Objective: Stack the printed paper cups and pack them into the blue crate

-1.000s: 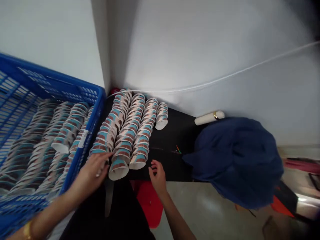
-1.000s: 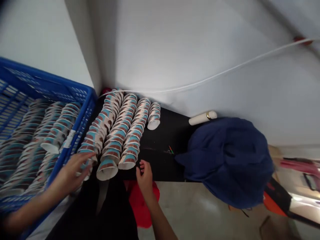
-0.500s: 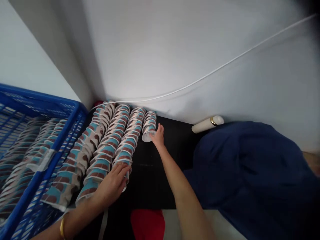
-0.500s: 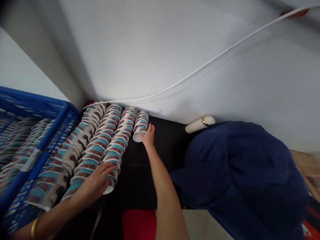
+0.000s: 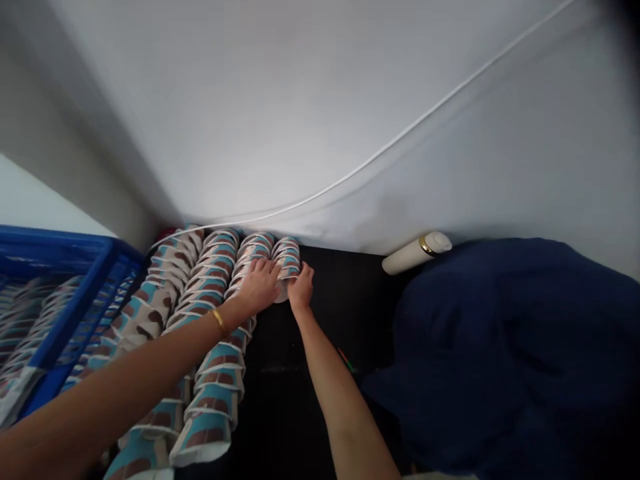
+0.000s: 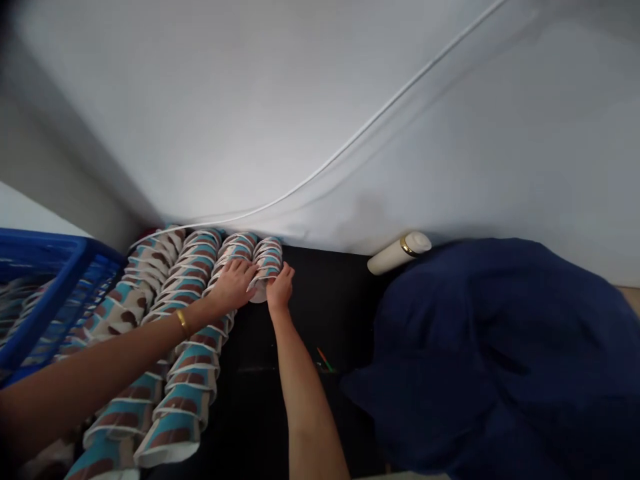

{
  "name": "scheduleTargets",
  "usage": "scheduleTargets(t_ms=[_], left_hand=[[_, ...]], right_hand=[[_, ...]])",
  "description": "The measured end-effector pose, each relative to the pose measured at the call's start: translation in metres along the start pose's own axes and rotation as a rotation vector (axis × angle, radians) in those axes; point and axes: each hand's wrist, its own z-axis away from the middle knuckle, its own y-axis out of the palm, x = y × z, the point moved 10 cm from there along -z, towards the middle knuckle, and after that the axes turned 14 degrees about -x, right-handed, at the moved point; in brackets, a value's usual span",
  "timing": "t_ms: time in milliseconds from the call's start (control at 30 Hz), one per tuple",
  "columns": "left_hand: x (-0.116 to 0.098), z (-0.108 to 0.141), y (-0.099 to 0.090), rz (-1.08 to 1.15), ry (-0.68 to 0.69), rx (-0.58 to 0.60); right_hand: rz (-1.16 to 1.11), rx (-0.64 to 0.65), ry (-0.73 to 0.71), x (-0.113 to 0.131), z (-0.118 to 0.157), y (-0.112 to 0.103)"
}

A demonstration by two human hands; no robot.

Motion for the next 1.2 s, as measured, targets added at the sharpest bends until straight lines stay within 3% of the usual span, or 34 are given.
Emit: scheduleTargets(t_ms=[100,233,400,567,767,900,1033,1100,1200], left_hand=[[0.004,-0.022,0.029,-0.053,-0.001,-0.006],[0.006,-0.025,0.049,-0.103,0.001,-0.011],[0.010,-0.022,0.049,-0.121,0.012,-0.015],[0.016,-0.029,0.051,-0.120,-0.011,-0.023],[0.026,-0.050,0.071,-0.097,-0.035,0.007],[0.025,-0.051,0.072,-0.045,-0.065,-0.012],[0.013,-0.037,0.057,0.049,-0.094,-0.069],[-0.003,-0.026,0.045,0.113,-0.082,-0.079],[-0.038,0.005,0.019,0.293,-0.113,-0.080]], right_hand=[[-0.005,-0.020,0.004,-0.004,-0.001,-0.001],[-0.024,-0.014,-0.032,-0.005,-0.003,-0.004],[-0.097,0.014,-0.149,-0.001,-0.013,-0.007],[-0.199,0.131,-0.274,0.005,-0.032,0.011],[-0.242,0.240,-0.209,-0.003,-0.055,0.042],[-0.276,0.238,-0.160,-0.002,-0.055,0.043],[-0.317,0.138,-0.113,-0.002,-0.039,0.011],[-0.330,0.090,-0.094,-0.002,-0.023,-0.020],[-0.360,0.043,-0.055,-0.002,0.016,-0.084]])
